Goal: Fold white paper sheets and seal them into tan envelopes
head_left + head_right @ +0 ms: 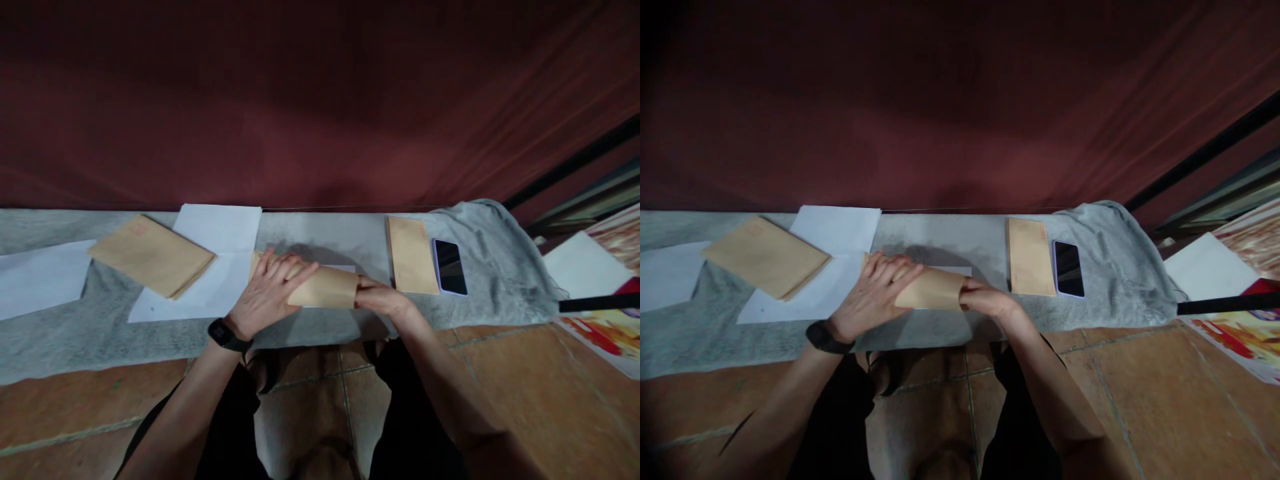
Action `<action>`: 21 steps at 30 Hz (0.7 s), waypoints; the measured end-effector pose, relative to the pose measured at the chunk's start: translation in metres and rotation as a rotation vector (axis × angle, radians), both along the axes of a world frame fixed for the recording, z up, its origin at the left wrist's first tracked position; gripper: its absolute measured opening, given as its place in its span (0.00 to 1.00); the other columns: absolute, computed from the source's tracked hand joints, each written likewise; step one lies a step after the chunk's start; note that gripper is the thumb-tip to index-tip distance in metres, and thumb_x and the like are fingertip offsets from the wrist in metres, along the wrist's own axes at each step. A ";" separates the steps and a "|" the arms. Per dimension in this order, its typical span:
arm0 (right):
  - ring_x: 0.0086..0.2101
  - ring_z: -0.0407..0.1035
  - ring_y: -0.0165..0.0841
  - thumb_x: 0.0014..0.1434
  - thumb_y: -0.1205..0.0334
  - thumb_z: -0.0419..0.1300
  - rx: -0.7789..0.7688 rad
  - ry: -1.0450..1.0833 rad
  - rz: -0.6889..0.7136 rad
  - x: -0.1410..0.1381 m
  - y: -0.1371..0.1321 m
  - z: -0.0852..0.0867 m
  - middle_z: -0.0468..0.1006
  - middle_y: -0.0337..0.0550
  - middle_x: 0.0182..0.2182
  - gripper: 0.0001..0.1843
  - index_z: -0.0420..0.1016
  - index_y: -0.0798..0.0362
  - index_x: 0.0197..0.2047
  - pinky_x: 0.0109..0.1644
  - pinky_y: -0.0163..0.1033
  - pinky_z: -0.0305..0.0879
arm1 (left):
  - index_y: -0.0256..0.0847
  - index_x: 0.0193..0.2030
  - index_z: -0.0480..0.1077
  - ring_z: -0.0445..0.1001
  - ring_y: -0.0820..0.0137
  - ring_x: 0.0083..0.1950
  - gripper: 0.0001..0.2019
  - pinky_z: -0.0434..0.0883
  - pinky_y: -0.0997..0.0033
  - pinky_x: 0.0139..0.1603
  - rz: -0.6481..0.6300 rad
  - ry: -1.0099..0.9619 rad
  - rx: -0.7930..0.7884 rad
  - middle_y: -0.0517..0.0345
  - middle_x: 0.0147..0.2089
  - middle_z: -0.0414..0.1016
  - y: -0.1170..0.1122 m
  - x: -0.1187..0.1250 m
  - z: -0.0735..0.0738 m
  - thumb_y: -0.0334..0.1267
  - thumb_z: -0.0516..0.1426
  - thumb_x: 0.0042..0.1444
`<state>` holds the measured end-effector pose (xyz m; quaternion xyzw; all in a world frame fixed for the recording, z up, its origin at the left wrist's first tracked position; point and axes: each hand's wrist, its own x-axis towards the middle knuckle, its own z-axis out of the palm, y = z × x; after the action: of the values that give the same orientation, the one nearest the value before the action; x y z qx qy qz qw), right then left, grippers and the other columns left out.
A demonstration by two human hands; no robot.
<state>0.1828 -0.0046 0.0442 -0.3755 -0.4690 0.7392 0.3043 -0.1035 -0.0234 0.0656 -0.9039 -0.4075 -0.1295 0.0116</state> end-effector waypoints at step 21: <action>0.49 0.77 0.49 0.64 0.45 0.65 0.458 -1.501 -0.112 -0.028 -0.026 -0.004 0.80 0.59 0.48 0.27 0.69 0.56 0.55 0.49 0.45 0.71 | 0.41 0.79 0.42 0.64 0.44 0.67 0.56 0.49 0.41 0.72 0.446 0.089 -0.218 0.38 0.65 0.66 0.017 -0.087 -0.021 0.53 0.65 0.49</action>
<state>0.1544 -0.0305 0.0406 -0.7254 -0.6702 0.1563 0.0130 -0.1900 -0.0068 0.0442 -0.7923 -0.6075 -0.0393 -0.0397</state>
